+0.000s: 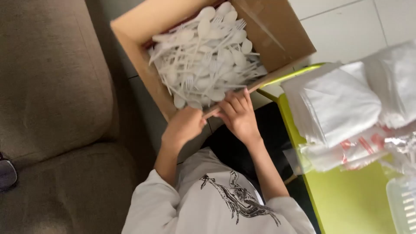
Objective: Wrapping individual plastic spoons in paper napkins at a workspace.
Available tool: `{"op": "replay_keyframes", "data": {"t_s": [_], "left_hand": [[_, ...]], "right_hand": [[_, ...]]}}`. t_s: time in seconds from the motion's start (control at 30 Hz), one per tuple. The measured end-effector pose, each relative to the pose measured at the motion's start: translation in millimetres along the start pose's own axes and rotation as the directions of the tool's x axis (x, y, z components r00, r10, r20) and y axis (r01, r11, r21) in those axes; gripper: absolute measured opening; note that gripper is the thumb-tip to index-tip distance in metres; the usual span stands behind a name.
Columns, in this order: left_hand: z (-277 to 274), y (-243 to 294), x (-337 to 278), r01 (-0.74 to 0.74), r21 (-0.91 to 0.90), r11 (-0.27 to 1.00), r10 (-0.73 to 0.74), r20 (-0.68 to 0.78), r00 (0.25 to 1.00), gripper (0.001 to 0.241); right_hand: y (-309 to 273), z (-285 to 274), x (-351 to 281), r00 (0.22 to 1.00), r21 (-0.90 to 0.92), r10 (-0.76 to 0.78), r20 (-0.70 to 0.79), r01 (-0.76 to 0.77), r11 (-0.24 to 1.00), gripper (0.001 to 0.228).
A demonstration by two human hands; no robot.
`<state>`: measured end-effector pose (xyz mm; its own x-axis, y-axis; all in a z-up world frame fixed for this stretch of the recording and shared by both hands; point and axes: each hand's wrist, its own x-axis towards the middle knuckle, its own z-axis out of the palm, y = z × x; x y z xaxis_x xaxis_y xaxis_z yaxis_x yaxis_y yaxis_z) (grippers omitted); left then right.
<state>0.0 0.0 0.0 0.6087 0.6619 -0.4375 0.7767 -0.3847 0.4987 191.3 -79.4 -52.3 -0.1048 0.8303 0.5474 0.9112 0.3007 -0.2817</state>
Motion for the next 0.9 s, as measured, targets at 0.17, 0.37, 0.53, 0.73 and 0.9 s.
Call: {"op": "replay_keyframes", "data": {"t_s": [0.17,0.37,0.53,0.73,0.9], "left_hand": [[5,1,-3,-0.087,-0.073,0.994,0.102,0.237,0.966,0.043],[-127,12,11,0.284,-0.182,0.941,-0.239,0.234,0.943,0.025],[-135,-129,116,0.243,0.004,0.970,-0.240,-0.144,0.960,0.056],[-66,-108,160,0.397,0.272,0.877,-0.470,0.313,0.825,0.046],[-30,-58,197,0.102,0.476,0.874,-0.336,0.438,0.834,0.067]], "right_hand": [[-6,-16,-31,0.995,0.000,-0.054,0.079,0.054,0.999,0.033],[-17,-54,-16,0.964,0.030,-0.173,0.204,0.170,0.985,0.025],[-33,-76,31,0.954,0.140,-0.097,0.283,0.059,0.988,0.050],[-23,-78,100,0.609,0.163,0.092,0.788,-0.350,0.922,0.058],[16,-6,178,0.857,0.114,-0.106,0.504,0.055,0.992,0.024]]}}
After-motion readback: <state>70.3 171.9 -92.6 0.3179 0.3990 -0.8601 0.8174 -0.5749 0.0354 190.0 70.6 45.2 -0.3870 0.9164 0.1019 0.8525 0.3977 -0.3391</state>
